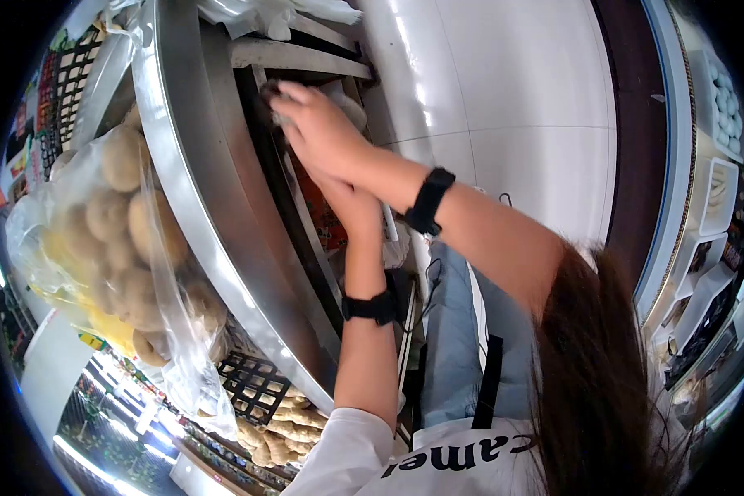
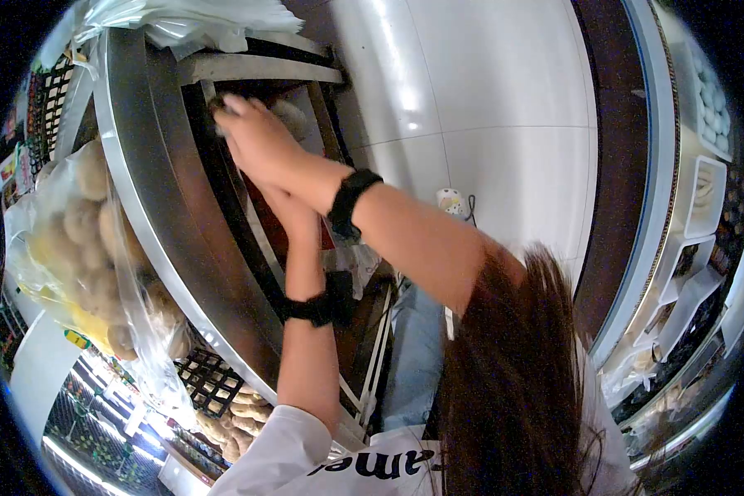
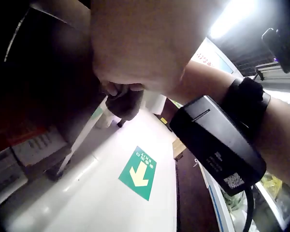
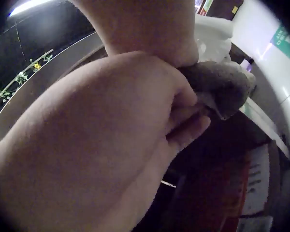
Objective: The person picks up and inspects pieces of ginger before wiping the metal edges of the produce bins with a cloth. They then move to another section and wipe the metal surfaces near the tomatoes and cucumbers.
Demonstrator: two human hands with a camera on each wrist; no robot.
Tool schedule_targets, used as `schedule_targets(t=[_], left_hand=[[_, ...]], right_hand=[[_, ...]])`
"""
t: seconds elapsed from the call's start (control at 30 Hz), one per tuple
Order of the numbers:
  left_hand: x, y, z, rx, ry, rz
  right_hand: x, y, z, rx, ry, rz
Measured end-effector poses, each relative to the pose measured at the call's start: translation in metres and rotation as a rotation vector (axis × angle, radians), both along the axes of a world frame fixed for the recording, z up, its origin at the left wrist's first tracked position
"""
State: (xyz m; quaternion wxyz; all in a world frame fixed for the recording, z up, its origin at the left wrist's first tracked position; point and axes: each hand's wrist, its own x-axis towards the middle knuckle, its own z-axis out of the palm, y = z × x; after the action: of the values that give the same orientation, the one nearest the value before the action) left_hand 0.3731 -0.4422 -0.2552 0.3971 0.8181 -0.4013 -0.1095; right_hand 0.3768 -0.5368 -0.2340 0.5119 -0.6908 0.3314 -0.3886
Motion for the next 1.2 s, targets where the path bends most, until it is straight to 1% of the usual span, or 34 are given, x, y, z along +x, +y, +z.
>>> schedule_targets(t=[0.03, 0.1, 0.17, 0.2, 0.23, 0.3, 0.37, 0.4, 0.43, 0.47, 0.5, 0.53, 0.57, 0.6, 0.63, 0.67, 0.7, 0.77, 0.9, 0.97, 1.0, 1.03, 1.1, 1.17, 1.2], left_hand=[[0.006, -0.013, 0.001, -0.001, 0.001, 0.003], [0.014, -0.033, 0.001, -0.038, 0.119, -0.035], [0.013, -0.04, 0.001, -0.016, 0.078, -0.011], [0.012, -0.041, -0.001, 0.002, 0.037, 0.008], [0.009, -0.038, -0.001, -0.002, 0.039, 0.01], [0.002, -0.021, -0.003, 0.132, 0.279, 0.08], [-0.012, 0.007, -0.012, 0.214, 0.275, 0.156], [-0.014, 0.038, -0.059, 0.216, 0.136, 0.114], [-0.022, 0.061, -0.074, 0.191, 0.25, 0.116], [-0.033, 0.082, -0.079, 0.258, 0.19, 0.109], [-0.039, 0.088, -0.073, 0.326, 0.129, 0.101], [-0.039, 0.088, -0.07, 0.326, 0.128, 0.101], [-0.036, 0.088, -0.068, 0.322, 0.193, 0.136], [-0.032, 0.082, -0.058, 0.318, 0.258, 0.169], [-0.026, 0.067, -0.043, 0.319, 0.256, 0.168], [-0.018, 0.044, -0.024, 0.234, 0.238, 0.139], [-0.009, 0.023, -0.011, 0.149, 0.219, 0.11], [0.009, -0.005, 0.0, 0.104, -0.021, -0.055], [0.024, -0.05, 0.008, 0.042, 0.019, -0.125], [0.022, -0.058, 0.009, -0.036, 0.145, -0.108], [0.019, -0.057, 0.005, -0.041, 0.08, -0.088], [0.019, -0.054, 0.002, -0.043, 0.084, -0.085], [0.018, -0.041, -0.007, 0.018, 0.176, -0.01], [0.011, -0.021, -0.016, 0.139, 0.228, 0.03], [0.007, -0.001, -0.037, 0.16, 0.253, 0.054]], right_hand=[[0.006, -0.012, 0.0, -0.011, 0.008, -0.018], [0.013, -0.028, -0.001, -0.021, 0.016, -0.034], [0.016, -0.035, 0.0, -0.083, -0.026, -0.071], [0.013, -0.035, 0.001, 0.004, -0.001, -0.032], [0.009, -0.031, 0.003, 0.0, 0.002, -0.03], [0.0, -0.016, 0.006, 0.056, 0.017, 0.025], [-0.013, 0.009, 0.006, 0.059, -0.002, 0.068], [-0.019, 0.025, 0.004, 0.04, -0.025, 0.062], [-0.025, 0.039, 0.004, 0.02, -0.049, 0.057], [-0.031, 0.049, 0.006, 0.024, -0.02, 0.086], [-0.035, 0.056, 0.009, 0.027, 0.008, 0.114], [-0.036, 0.06, 0.011, 0.089, 0.008, 0.128], [-0.034, 0.057, 0.009, 0.089, 0.006, 0.126], [-0.028, 0.052, 0.006, 0.062, -0.025, 0.086], [-0.022, 0.046, 0.003, 0.034, -0.056, 0.049], [-0.016, 0.034, 0.003, 0.065, -0.077, 0.024], [-0.008, 0.02, 0.004, 0.039, -0.058, -0.017], [0.01, -0.008, -0.006, -0.038, -0.037, -0.085], [0.022, -0.046, -0.006, -0.052, -0.034, -0.126], [0.023, -0.052, -0.006, -0.095, -0.028, -0.105], [0.024, -0.052, -0.006, -0.117, -0.093, -0.141], [0.022, -0.049, -0.006, -0.12, -0.089, -0.138], [0.014, -0.037, -0.004, -0.015, -0.036, -0.07], [0.007, -0.015, -0.008, -0.031, -0.035, -0.091], [0.004, -0.004, -0.009, -0.05, -0.036, -0.115]])
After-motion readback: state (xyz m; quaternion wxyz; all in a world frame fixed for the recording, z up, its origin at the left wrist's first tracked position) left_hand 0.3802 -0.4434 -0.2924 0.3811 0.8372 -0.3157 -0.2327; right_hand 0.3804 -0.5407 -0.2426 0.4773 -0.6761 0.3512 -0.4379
